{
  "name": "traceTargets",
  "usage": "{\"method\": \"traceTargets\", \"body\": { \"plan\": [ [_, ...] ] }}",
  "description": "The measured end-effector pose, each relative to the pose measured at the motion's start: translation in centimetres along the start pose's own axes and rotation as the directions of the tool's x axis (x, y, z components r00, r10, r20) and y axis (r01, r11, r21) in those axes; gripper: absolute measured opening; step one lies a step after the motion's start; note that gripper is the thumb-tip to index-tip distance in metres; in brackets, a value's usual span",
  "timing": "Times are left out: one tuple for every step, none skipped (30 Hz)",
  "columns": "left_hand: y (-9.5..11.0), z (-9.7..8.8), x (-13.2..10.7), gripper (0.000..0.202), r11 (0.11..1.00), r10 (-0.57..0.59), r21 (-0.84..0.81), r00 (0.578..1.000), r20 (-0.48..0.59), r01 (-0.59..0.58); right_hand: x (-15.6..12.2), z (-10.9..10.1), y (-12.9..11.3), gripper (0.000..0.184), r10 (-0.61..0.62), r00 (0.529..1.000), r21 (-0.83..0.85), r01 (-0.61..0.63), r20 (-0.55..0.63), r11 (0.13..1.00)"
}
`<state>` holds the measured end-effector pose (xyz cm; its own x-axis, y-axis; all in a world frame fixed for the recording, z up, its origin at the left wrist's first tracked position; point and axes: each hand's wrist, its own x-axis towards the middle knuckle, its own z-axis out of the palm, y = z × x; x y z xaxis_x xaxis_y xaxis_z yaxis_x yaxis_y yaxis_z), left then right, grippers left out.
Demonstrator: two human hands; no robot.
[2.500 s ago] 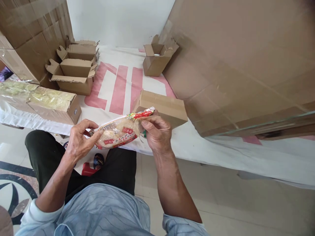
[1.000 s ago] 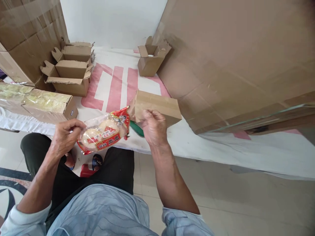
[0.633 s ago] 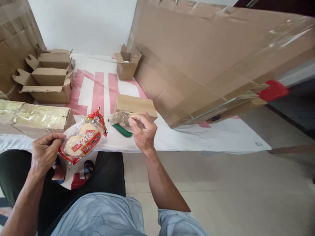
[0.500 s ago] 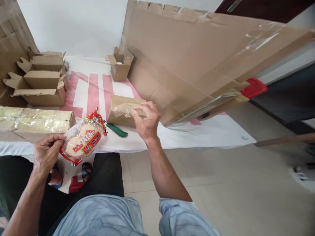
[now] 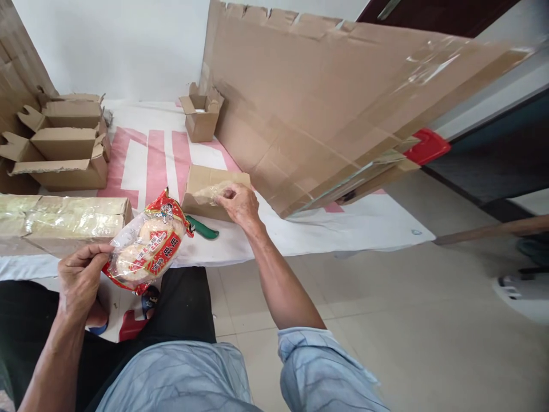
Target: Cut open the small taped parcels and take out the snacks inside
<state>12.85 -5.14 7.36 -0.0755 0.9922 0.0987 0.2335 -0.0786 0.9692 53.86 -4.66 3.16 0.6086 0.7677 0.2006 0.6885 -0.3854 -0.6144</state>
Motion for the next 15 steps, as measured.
{"method": "traceTargets", "body": {
  "plan": [
    [-0.1, 0.0, -0.1, 0.013, 1.000, -0.009, -0.015, 1.000, -0.009, 0.009, 0.1, -0.1, -0.1, 0.024, 0.017, 1.000, -0.021, -0.017, 0.004, 1.000],
    [-0.2, -0.1, -0.1, 0.014, 0.999, -0.025, -0.034, 1.000, -0.014, 0.024, 0.2, -0.3, -0.2, 0.028, 0.030, 1.000, -0.039, -0.030, 0.005, 0.999],
    [-0.3, -0.1, -0.2, 0.014, 0.997, -0.046, -0.056, 0.999, -0.016, 0.045, 0.3, -0.5, -0.3, 0.033, 0.035, 0.999, -0.050, -0.035, 0.004, 0.998],
    [-0.3, -0.2, -0.3, 0.015, 0.994, -0.069, -0.084, 0.997, -0.019, 0.067, 0.3, -0.6, -0.5, 0.041, 0.037, 0.999, -0.053, -0.037, 0.004, 0.998],
    [-0.3, -0.3, -0.4, 0.016, 0.989, -0.090, -0.117, 0.996, -0.025, 0.086, 0.3, -0.8, -0.6, 0.049, 0.038, 0.999, -0.048, -0.038, 0.005, 0.998],
    [-0.2, -0.4, -0.5, 0.017, 0.983, -0.108, -0.152, 0.994, -0.030, 0.102, 0.3, -0.9, -0.7, 0.056, 0.040, 0.999, -0.036, -0.040, 0.008, 0.999],
    [0.0, -0.5, -0.6, 0.018, 0.976, -0.120, -0.188, 0.992, -0.029, 0.112, 0.4, -1.0, -0.8, 0.060, 0.041, 0.999, -0.018, -0.041, 0.012, 0.999],
    [0.2, -0.6, -0.7, 0.019, 0.968, -0.125, -0.221, 0.992, -0.022, 0.117, 0.4, -1.1, -0.8, 0.063, 0.041, 0.999, 0.003, -0.042, 0.015, 0.999],
    [0.4, -0.7, -0.8, 0.021, 0.961, -0.125, -0.248, 0.992, -0.007, 0.119, 0.5, -1.2, -0.7, 0.064, 0.040, 0.999, 0.027, -0.040, 0.015, 0.999],
    [0.6, -0.8, -1.0, 0.022, 0.955, -0.122, -0.271, 0.992, 0.015, 0.121, 0.5, -1.3, -0.6, 0.063, 0.034, 0.999, 0.051, -0.035, 0.010, 0.998],
    [0.7, -1.0, -1.2, 0.023, 0.948, -0.120, -0.291, 0.992, 0.039, 0.126, 0.5, -1.4, -0.5, 0.062, 0.027, 1.000, 0.074, -0.026, -0.006, 0.997],
    [0.8, -1.1, -1.4, 0.025, 0.941, -0.123, -0.309, 0.990, 0.063, 0.136, 0.4, -1.5, -0.3, 0.062, 0.015, 0.999, 0.095, -0.011, -0.041, 0.995],
    [0.9, -1.2, -1.6, 0.026, 0.933, -0.131, -0.327, 0.988, 0.085, 0.151, 0.1, -1.6, -0.2, 0.063, -0.001, 0.995, 0.117, 0.013, -0.098, 0.993],
    [0.9, -1.4, -1.8, 0.027, 0.923, -0.142, -0.346, 0.984, 0.103, 0.169, -0.3, -1.8, -0.1, 0.065, -0.023, 0.986, 0.148, 0.048, -0.166, 0.988],
    [0.8, -1.5, -2.0, 0.027, 0.912, -0.154, -0.365, 0.981, 0.119, 0.188, -1.0, -2.0, -0.2, 0.066, -0.047, 0.973, 0.197, 0.093, -0.226, 0.976]
  ]
}}
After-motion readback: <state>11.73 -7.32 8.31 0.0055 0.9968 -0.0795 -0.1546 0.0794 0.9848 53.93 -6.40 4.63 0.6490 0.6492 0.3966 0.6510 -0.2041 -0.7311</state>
